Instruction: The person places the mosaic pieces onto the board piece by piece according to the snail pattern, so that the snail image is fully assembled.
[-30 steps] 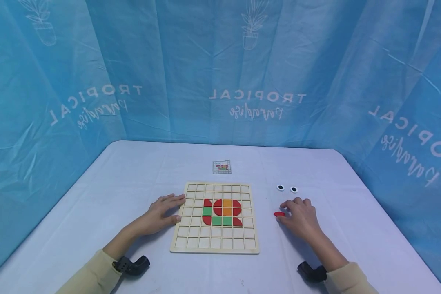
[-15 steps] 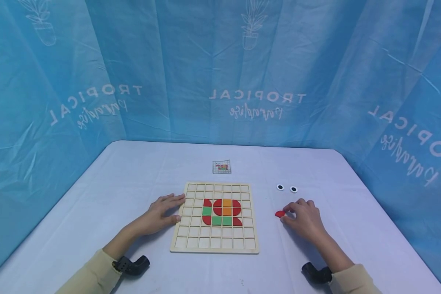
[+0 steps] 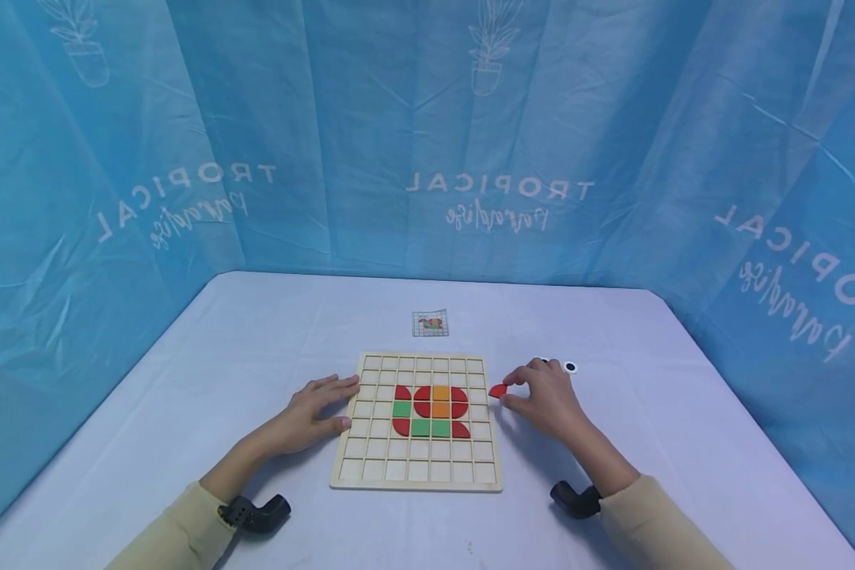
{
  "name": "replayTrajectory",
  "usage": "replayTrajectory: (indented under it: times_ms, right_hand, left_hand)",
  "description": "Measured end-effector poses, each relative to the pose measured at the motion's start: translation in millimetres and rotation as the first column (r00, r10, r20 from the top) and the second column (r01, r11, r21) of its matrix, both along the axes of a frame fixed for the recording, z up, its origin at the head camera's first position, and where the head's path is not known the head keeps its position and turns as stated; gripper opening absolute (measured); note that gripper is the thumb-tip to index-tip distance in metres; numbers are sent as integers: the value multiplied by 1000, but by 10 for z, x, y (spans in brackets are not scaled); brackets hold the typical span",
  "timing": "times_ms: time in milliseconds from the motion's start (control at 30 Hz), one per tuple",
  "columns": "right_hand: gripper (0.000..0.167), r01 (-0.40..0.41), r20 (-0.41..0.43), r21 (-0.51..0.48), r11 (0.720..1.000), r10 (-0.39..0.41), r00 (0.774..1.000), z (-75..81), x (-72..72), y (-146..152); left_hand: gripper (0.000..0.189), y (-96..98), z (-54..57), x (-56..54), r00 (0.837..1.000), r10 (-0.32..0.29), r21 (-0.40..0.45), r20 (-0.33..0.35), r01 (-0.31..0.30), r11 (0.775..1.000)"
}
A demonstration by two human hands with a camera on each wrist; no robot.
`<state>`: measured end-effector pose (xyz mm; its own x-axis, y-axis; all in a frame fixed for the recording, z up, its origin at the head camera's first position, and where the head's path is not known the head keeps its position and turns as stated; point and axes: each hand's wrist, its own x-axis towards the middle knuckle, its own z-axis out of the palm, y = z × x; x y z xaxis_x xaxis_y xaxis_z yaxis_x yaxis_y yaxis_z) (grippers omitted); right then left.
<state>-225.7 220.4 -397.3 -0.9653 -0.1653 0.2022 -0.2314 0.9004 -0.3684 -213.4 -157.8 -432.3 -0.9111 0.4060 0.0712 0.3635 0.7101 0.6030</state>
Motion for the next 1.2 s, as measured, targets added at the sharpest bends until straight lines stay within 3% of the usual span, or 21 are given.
replayTrajectory:
  times_ms: [300,600,900,1200]
  right_hand:
    - [24,-92,63,-58,994,96,993,82,-149,-632]
    - [22,-137,103,-59,989,142,984,39,-280,-1130]
    - [23,-208,116,-56,977,213,970,-52,-371,-1414]
    - [23,-259,115,-20,966,260,959,-126,-422,-1516]
  left_hand:
    - [56,3,-7,-2,1000,-1,-4,4,1,1000]
    - [57,4,8,-1,1000,-10,4,3,10,1000]
    - [57,-3,10,7,1000,1,3,25,-1,1000]
    - [57,3,6,5,1000,1,12,26,-1,1000]
